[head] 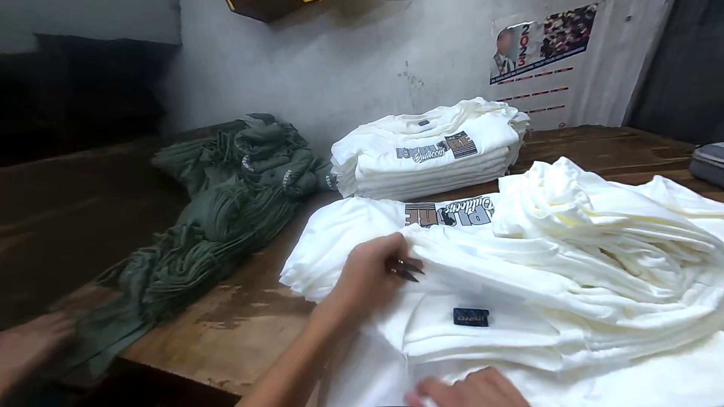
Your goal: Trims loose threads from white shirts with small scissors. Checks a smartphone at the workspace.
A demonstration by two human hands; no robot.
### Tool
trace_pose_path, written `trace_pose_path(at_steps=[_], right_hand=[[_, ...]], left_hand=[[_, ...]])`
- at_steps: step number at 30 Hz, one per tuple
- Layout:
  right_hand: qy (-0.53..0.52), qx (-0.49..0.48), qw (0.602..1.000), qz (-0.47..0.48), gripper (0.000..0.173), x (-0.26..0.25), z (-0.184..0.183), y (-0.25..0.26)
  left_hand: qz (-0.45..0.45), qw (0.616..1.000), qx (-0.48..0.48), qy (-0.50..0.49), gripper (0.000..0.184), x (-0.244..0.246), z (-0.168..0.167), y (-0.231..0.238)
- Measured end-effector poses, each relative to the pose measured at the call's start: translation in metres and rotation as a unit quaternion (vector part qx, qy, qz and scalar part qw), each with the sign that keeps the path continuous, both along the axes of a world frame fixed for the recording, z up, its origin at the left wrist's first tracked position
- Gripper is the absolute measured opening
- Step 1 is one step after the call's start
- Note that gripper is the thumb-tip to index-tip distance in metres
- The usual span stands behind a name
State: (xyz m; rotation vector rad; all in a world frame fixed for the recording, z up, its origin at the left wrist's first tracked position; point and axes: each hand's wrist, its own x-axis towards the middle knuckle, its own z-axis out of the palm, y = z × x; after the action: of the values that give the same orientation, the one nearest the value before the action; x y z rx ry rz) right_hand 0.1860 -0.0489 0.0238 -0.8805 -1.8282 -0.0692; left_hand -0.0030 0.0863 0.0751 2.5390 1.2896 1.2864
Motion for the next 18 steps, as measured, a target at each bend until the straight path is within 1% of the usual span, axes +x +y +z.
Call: trace_pose_path(at_steps=[1,2,3,4,5,6,7,8,9,10,11,12,13,14,15,16,17,18], right_hand=[[0.014,-0.011,0.998,-0.061,0.028,-0.003,0.006,0.004],[0.014,-0.039,0.994,-0.101,0.029,-0.007,0.011,0.009],[-0.003,-0.068,0.990,-0.123,0.033,-0.011,0.014,0.014],[-0.024,-0.081,0.988,-0.127,0.035,-0.015,0.014,0.018],[-0.032,-0.069,0.991,-0.108,0.027,-0.020,0.011,0.023],[-0.018,-0.034,0.997,-0.072,0.016,-0.026,0.006,0.026],[0.013,0.005,0.999,-0.030,0.009,-0.030,0.000,0.029],[0.050,0.034,0.998,0.013,0.006,-0.034,-0.005,0.033],[0.087,0.041,0.994,0.051,0.005,-0.036,-0.010,0.035],[0.131,0.023,0.988,0.076,0.005,-0.036,-0.012,0.035],[0.175,-0.012,0.981,0.082,0.006,-0.035,-0.011,0.035],[0.210,-0.061,0.973,0.074,0.008,-0.033,-0.007,0.034],[0.226,-0.112,0.966,0.058,0.011,-0.030,-0.002,0.033],[0.221,-0.159,0.961,0.045,0.016,-0.028,0.004,0.032],[0.206,-0.188,0.960,0.036,0.025,-0.028,0.008,0.031],[0.192,-0.189,0.962,0.033,0.032,-0.030,0.008,0.032],[0.195,-0.169,0.966,0.038,0.029,-0.032,0.006,0.035],[0.225,-0.144,0.963,0.047,0.021,-0.035,0.001,0.038]], left_hand=[[-0.017,0.999,-0.051,0.004,0.015,-0.002,0.006,-0.011],[-0.021,0.994,-0.106,0.007,0.014,-0.005,0.013,-0.023],[-0.003,0.988,-0.154,0.007,0.016,-0.008,0.018,-0.036],[0.035,0.980,-0.194,0.006,0.016,-0.009,0.023,-0.049],[0.078,0.969,-0.233,0.010,0.019,-0.008,0.027,-0.062],[0.108,0.954,-0.280,0.025,0.024,-0.007,0.031,-0.073],[0.112,0.939,-0.323,0.036,0.025,-0.006,0.033,-0.080],[0.096,0.932,-0.348,0.036,0.020,-0.008,0.031,-0.084],[0.071,0.935,-0.348,0.005,0.017,-0.011,0.025,-0.085],[0.043,0.941,-0.331,-0.052,0.015,-0.015,0.017,-0.085],[0.019,0.941,-0.314,-0.124,0.012,-0.017,0.010,-0.085],[0.001,0.931,-0.307,-0.197,0.007,-0.017,0.006,-0.085],[-0.013,0.919,-0.305,-0.249,0.005,-0.017,0.003,-0.085],[-0.024,0.911,-0.306,-0.276,0.004,-0.016,0.000,-0.085],[-0.031,0.907,-0.308,-0.285,0.004,-0.015,-0.003,-0.086],[-0.037,0.906,-0.309,-0.287,0.004,-0.014,-0.004,-0.086],[-0.040,0.908,-0.307,-0.282,0.005,-0.014,-0.004,-0.086],[-0.040,0.916,-0.298,-0.264,0.005,-0.014,-0.003,-0.086]])
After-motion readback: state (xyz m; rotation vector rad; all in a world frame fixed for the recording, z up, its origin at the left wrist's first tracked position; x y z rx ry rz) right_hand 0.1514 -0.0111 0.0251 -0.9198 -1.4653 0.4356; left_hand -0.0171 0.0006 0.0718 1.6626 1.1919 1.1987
